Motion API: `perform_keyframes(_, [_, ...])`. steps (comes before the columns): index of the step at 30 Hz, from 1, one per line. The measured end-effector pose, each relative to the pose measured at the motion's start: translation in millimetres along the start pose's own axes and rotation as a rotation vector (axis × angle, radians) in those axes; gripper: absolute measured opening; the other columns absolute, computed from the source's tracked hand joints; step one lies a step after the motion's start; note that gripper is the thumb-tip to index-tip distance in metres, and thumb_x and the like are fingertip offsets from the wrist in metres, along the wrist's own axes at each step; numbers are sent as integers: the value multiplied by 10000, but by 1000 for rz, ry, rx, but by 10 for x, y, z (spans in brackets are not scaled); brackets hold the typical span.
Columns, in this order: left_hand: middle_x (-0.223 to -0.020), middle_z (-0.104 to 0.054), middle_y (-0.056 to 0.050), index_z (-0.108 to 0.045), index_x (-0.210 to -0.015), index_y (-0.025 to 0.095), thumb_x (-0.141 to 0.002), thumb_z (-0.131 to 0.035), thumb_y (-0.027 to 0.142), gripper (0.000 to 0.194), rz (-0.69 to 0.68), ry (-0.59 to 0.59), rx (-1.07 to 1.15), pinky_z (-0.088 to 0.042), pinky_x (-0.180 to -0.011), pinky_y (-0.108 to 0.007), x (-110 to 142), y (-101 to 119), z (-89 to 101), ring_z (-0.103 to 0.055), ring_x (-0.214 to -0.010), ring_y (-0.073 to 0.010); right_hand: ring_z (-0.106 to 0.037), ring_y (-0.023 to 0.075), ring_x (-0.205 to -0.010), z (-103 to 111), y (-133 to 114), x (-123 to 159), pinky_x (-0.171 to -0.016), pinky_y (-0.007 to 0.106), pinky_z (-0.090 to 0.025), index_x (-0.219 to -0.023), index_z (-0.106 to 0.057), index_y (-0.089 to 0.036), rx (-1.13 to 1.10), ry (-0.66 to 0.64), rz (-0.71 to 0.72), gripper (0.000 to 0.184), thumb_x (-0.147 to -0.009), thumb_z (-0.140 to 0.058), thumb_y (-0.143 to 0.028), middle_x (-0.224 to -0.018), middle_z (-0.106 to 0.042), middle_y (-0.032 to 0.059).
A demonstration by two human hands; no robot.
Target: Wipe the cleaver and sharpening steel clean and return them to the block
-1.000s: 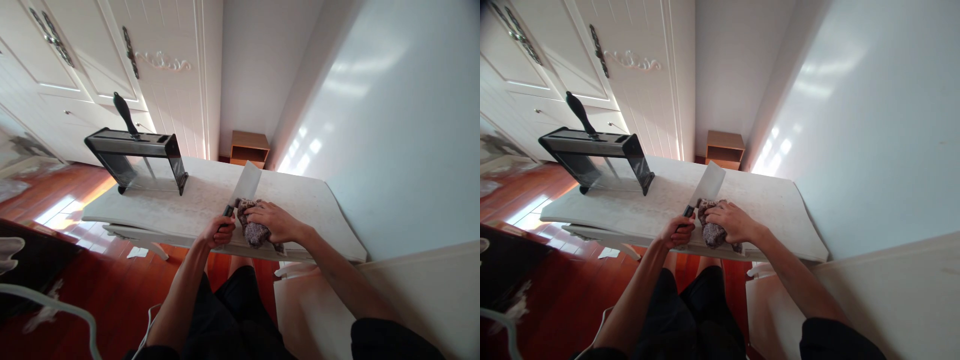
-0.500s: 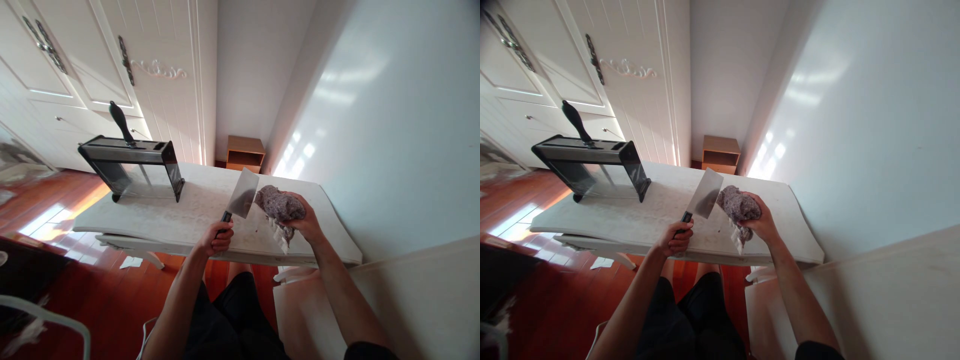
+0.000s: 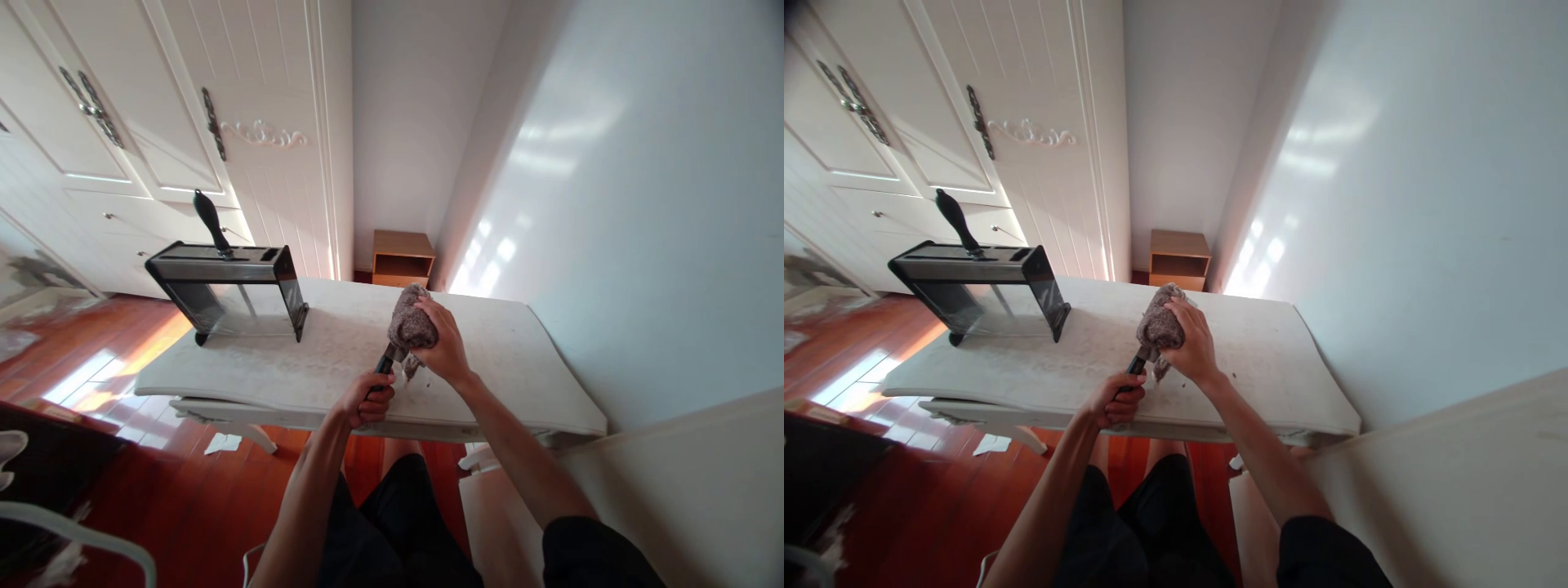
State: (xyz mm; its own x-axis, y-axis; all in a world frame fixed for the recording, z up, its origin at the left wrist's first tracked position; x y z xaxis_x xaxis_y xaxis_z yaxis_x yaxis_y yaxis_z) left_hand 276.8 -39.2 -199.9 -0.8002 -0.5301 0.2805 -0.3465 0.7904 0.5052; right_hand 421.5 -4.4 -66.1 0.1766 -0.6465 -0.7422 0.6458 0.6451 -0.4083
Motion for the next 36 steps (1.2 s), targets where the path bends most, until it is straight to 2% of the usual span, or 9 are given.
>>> perform_keyframes(5, [-437,-216,90,-385,-679,176,-845,-649,231,317,28,-7,14,-133,-261,-142,-21,9,-3,14,-354,-43,-505,284,-1290,-13,506,-110,-1128,454,-383,-1284,-556,-200,44,132,-177,629,-665,-666,-190,-1375,-564,105])
perform_keyframes(10, [-437,-171,84,-291,-580,172,-836,-642,231,438,64,-23,16,-134,-269,-141,-28,9,-18,2,-349,-31,-532,296,-1233,36,893,145,-1104,470,-389,-1232,-580,-187,-11,171,-337,611,-627,-661,-216,-1297,-593,105])
perform_keyframes(13, [-440,-208,87,-390,-646,168,-820,-648,205,313,56,-16,24,-132,-267,-141,-27,22,-25,-12,-341,-38,-527,301,-1246,66,885,393,-1110,472,-380,-1226,-576,-192,-28,192,-390,615,-620,-676,-219,-1313,-588,109])
perform_keyframes(16, [-438,-228,88,-439,-698,173,-824,-644,201,243,50,-13,35,-130,-263,-143,-31,25,-23,-20,-336,-43,-522,296,-1254,48,712,617,-1119,469,-371,-1239,-568,-201,-52,201,-433,624,-627,-685,-205,-1334,-578,104])
perform_keyframes(21, [-435,-168,83,-293,-580,175,-853,-640,263,450,26,-52,62,-145,-262,-146,-48,24,7,-16,-331,-31,-522,274,-1258,-47,408,819,-1139,443,-351,-1229,-576,-189,-247,195,-490,622,-621,-701,-173,-1322,-581,98])
perform_keyframes(25, [-451,-171,92,-334,-641,169,-900,-612,260,390,-33,-103,145,-159,-263,-137,-13,67,24,17,-340,-32,-595,258,-1132,-111,529,980,-1064,421,-432,-1220,-595,-191,-506,222,-702,707,-539,-784,-179,-1213,-642,68])
perform_keyframes(31, [-479,-251,99,-417,-779,176,-934,-621,378,327,-110,-269,124,-185,-277,-116,93,78,-81,-1,-326,-19,-650,221,-979,-101,792,1299,-906,379,-515,-1185,-610,-200,-808,406,-921,707,-510,-813,-148,-1057,-688,29])
perform_keyframes(33, [-491,-291,90,-428,-798,181,-931,-615,432,340,-132,-279,48,-183,-279,-121,109,62,-121,-66,-312,-23,-656,214,-957,-93,795,1350,-877,367,-524,-1195,-609,-199,-843,410,-933,721,-509,-820,-138,-1045,-692,29])
perform_keyframes(36, [-530,-423,39,-498,-835,168,-913,-600,518,373,-207,-189,-166,-265,-296,-170,106,92,-147,-319,-312,-73,-662,226,-948,-93,775,1384,-838,362,-535,-1248,-589,-202,-887,412,-966,824,-467,-840,-124,-1078,-693,42])
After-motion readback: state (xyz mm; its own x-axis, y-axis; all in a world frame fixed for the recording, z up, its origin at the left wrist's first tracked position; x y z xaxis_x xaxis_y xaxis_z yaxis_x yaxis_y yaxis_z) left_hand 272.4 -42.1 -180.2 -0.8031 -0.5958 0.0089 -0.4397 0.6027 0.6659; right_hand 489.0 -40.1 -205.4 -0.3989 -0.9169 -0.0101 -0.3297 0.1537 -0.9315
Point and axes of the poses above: each hand's wrist, its own x-axis away from the middle knuckle, its own z-axis out of the back of the hand, y = z × x, the point moved 6 cm from there along -x, towards the middle knuckle
